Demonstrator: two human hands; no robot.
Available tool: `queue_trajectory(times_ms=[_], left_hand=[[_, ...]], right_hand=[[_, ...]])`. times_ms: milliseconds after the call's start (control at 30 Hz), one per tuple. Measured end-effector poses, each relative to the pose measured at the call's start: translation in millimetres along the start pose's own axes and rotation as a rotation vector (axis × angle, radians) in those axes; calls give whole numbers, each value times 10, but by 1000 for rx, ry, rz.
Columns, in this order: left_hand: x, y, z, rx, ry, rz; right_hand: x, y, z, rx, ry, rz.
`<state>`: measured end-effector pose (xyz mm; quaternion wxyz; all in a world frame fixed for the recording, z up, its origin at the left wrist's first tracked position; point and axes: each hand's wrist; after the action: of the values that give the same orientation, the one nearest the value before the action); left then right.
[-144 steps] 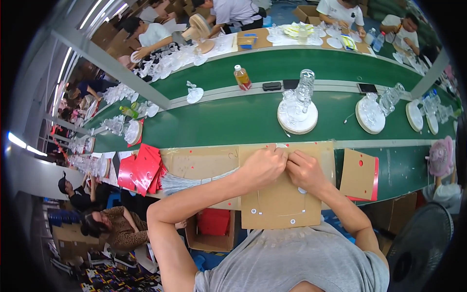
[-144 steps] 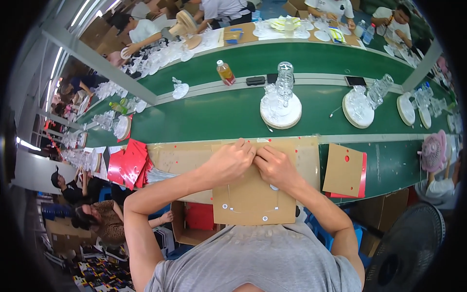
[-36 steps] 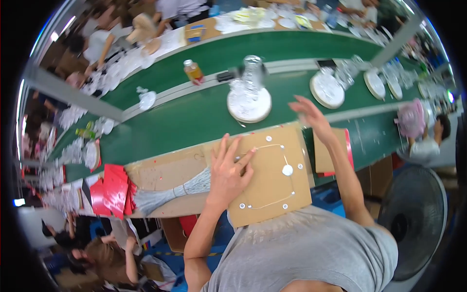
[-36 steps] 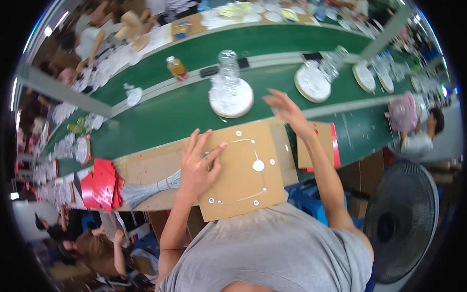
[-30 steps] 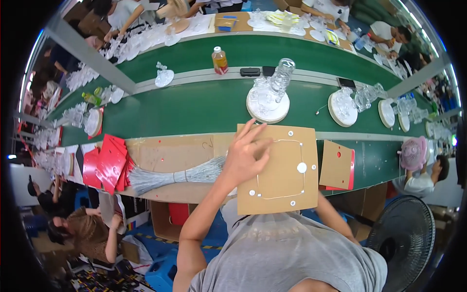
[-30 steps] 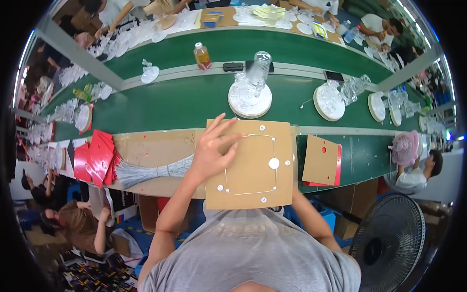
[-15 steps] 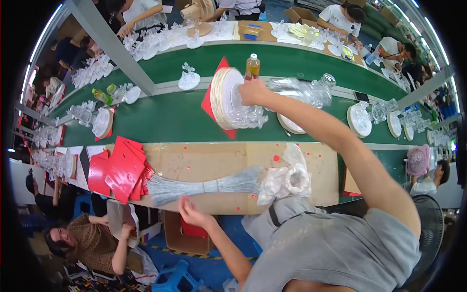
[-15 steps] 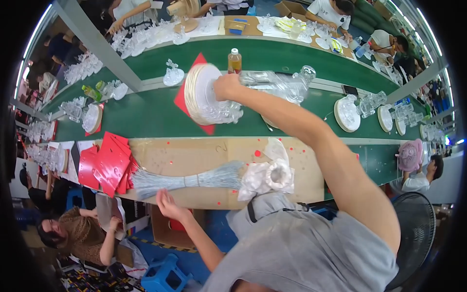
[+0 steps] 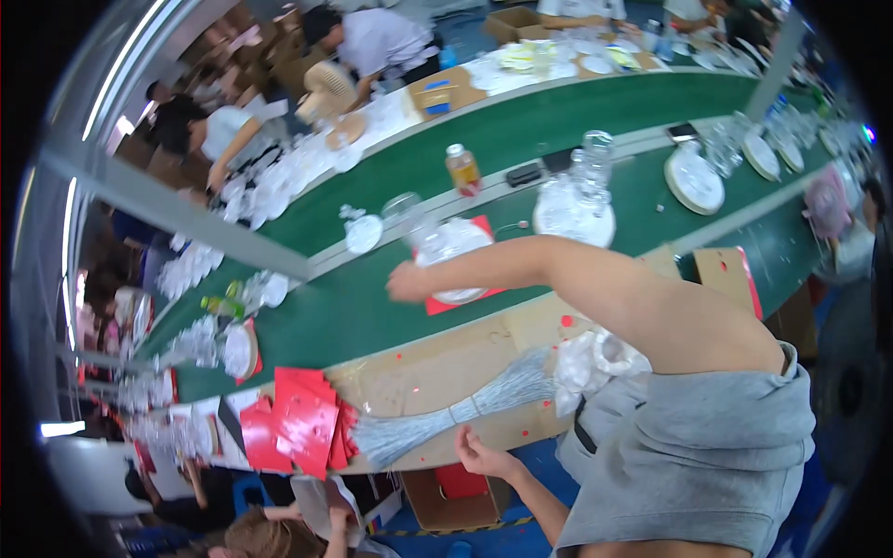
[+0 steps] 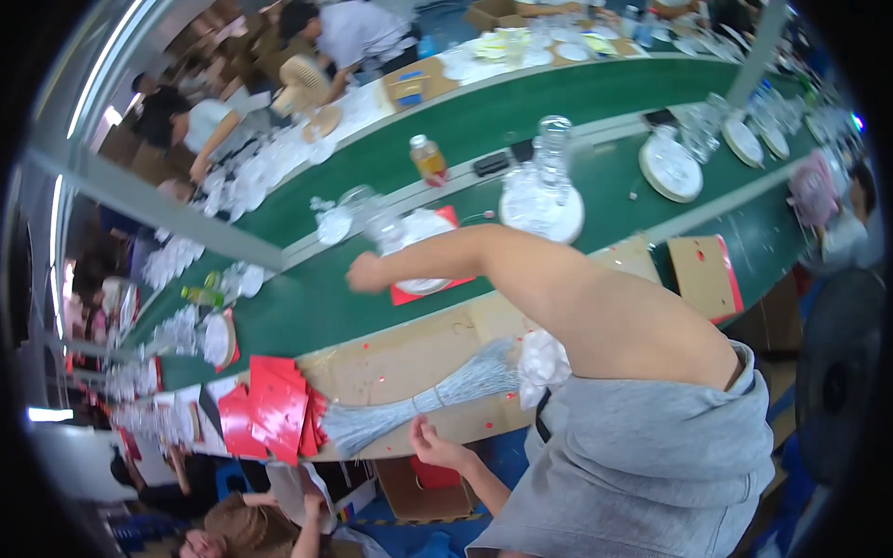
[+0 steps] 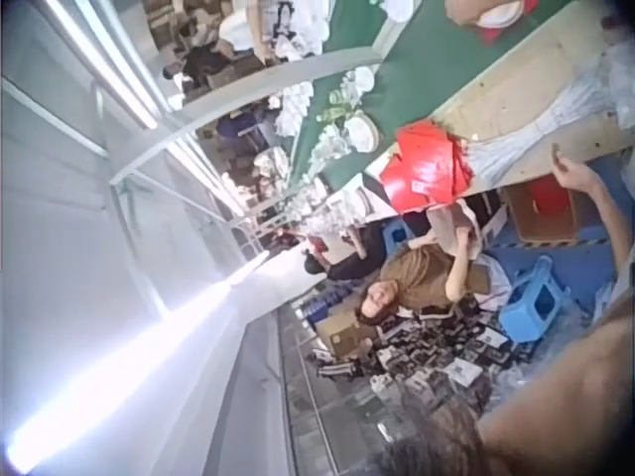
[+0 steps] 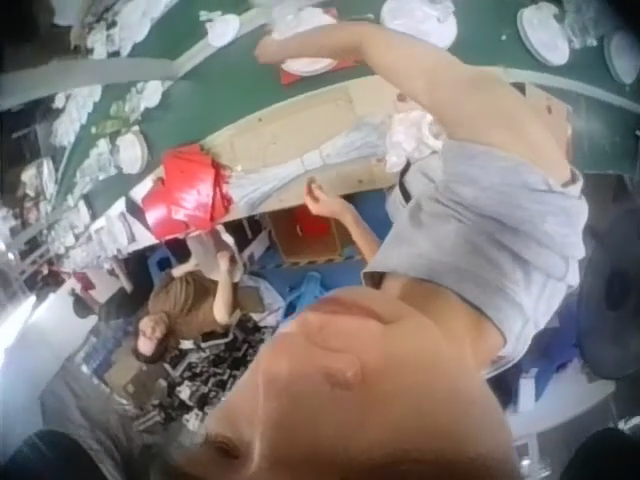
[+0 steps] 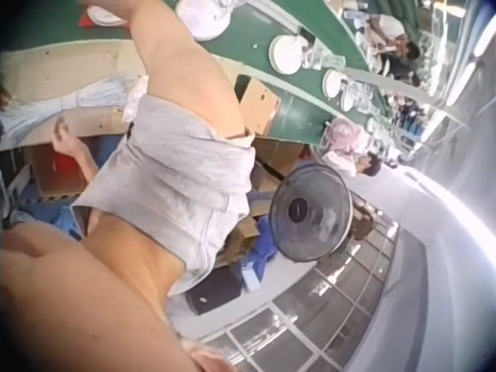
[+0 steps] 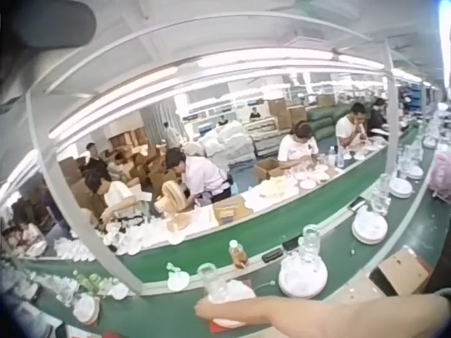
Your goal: Threading lighting filaments through a template and packing components into boxes at an assembly station.
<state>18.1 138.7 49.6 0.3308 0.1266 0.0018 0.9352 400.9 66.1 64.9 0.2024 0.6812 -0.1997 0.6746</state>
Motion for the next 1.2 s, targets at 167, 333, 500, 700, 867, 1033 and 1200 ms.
queue_trajectory(times_ms=[167,333,500,700,867,1033,1200], left_hand=[[76,61,56,-74,-1,-133],[-927,386,-34,318,291,-709],[-2004,541,-36,1582,885,-919],[-1719,336,475,898,994,-1241],[-740,-37,1142,646,1168,-1537],[-195,296,1238,152,570,-1049],[-322,713,1143,101,464,-943]], right_hand=[[1728,1028,-224,-233,85,922],[1636,3096,1061,-1153,93,-399],[1849,3345,-16,-997,108,-84],[2182,5196,-1853,-998,-236,618],[166,4944,-2242,-1062,-779,599],[-740,4242,-2323,-947,-852,610],[-1097,4611,-2015,-953,-375,676]])
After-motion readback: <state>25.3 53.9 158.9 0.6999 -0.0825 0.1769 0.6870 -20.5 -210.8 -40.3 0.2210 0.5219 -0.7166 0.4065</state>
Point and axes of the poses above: each hand's wrist, its own y-axis away from the middle knuckle, its own x-axis out of the back of the hand, z = x × y, and after that the axes turned 4 degrees about -y, right-handed
